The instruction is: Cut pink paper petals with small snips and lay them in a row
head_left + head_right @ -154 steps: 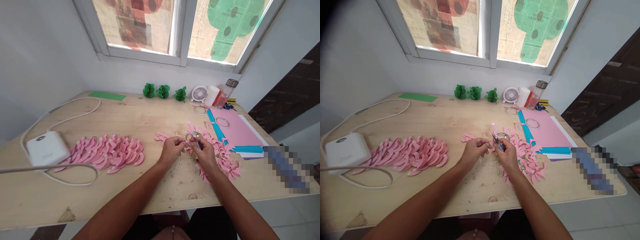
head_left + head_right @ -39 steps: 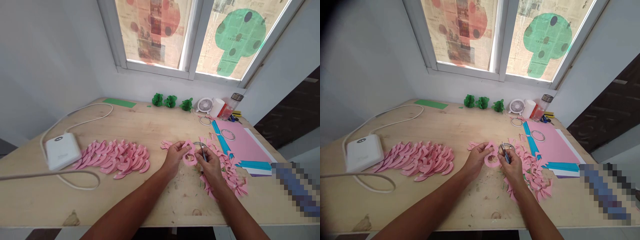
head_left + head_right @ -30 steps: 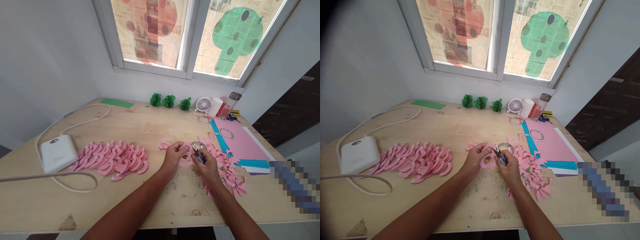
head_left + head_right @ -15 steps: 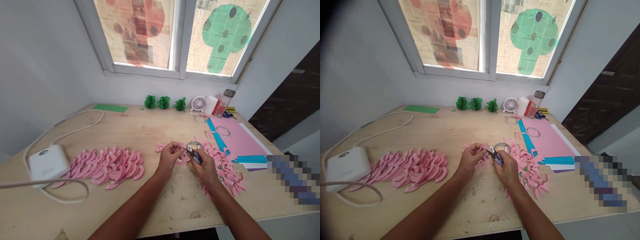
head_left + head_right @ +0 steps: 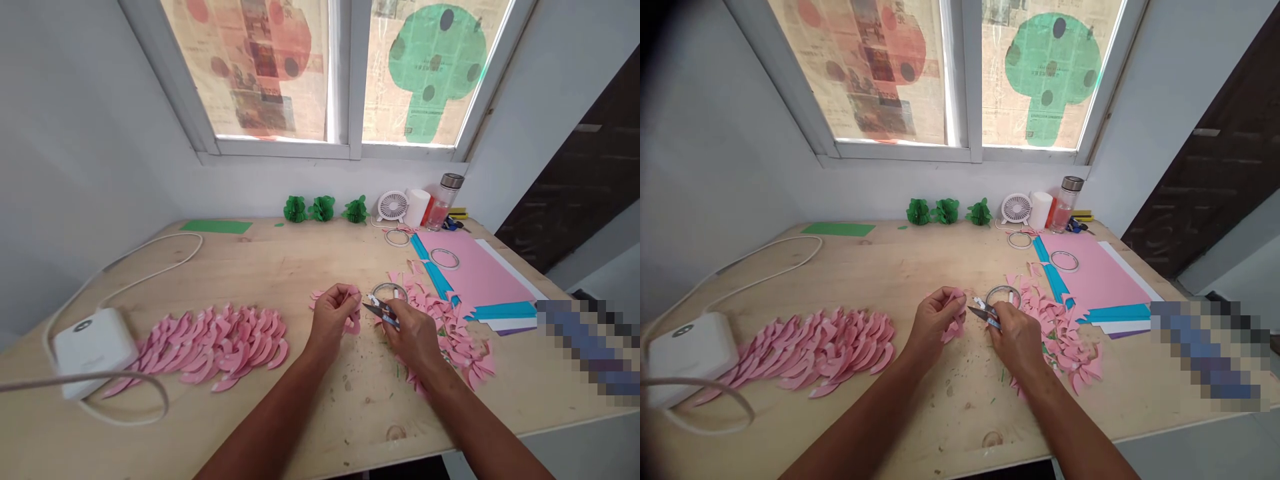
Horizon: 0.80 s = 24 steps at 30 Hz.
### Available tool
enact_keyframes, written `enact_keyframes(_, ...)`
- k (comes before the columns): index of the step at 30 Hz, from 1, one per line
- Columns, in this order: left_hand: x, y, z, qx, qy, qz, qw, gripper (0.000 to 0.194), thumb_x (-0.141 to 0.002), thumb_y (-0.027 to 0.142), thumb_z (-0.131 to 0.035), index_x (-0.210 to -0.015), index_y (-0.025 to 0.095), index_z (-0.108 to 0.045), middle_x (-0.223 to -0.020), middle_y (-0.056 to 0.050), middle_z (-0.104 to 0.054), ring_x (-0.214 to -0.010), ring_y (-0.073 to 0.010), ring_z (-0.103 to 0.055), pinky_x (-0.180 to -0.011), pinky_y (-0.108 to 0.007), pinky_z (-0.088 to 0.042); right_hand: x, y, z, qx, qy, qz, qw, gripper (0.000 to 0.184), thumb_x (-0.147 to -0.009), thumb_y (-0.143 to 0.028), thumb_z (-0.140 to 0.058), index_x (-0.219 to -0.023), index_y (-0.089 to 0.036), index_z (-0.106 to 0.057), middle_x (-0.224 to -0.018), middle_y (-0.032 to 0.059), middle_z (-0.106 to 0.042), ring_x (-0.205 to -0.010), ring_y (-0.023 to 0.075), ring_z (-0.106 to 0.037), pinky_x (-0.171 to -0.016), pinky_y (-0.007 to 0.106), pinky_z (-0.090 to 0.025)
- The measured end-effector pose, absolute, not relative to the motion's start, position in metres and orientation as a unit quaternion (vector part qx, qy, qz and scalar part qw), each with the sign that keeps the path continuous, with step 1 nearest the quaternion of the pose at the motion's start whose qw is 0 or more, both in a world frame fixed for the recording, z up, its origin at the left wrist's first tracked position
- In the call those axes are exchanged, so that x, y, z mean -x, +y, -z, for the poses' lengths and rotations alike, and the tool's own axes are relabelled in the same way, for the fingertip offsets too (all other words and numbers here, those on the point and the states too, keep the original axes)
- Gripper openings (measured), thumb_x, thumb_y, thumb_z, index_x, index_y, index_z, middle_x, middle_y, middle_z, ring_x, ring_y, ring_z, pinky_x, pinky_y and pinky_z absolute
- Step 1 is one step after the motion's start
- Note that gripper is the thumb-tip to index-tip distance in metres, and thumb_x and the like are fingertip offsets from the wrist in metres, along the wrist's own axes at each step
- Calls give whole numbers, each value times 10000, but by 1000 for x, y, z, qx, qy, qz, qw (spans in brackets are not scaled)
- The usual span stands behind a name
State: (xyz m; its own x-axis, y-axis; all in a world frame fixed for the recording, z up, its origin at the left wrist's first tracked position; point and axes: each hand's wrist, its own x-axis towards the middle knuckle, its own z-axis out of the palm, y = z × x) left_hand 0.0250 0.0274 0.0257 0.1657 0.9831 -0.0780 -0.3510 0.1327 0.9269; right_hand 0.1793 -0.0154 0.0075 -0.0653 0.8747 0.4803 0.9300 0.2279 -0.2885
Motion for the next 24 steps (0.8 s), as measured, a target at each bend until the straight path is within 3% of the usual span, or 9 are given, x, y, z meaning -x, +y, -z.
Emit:
enact_keyframes(4, -25, 28, -25, -449, 399, -503, 622, 260, -616, 356, -701, -738, 150, -599, -485, 73, -449, -330, -33, -312, -307, -173, -217, -178, -16, -9, 624, -734, 51, 265, 127, -745, -161, -538, -865, -194, -565, -735, 15, -642, -647, 159, -583, -542, 231, -301)
enact_keyframes(11, -25, 31, -20, -531, 432, -481, 547, 264, -628, 322, -662, -808, 129, -680, -419, 74, -395, -365, -45, -304, -373, -190, -212, -177, -18, -10, 623, -747, 55, 226, 62, -779, -170, -500, -817, -189, -545, -715, 13, -621, -643, 151, -565, -531, 242, -258)
enact_keyframes(24, -23, 28, -15, -632, 425, -467, 448, 159, -731, 307, -581, -710, 152, -608, -481, 57, -436, -434, -66, -348, -424, -192, -265, -177, -16, -8, 626, -747, 48, 217, 65, -769, -161, -488, -797, -193, -537, -710, 9, -617, -614, 141, -549, -519, 242, -237)
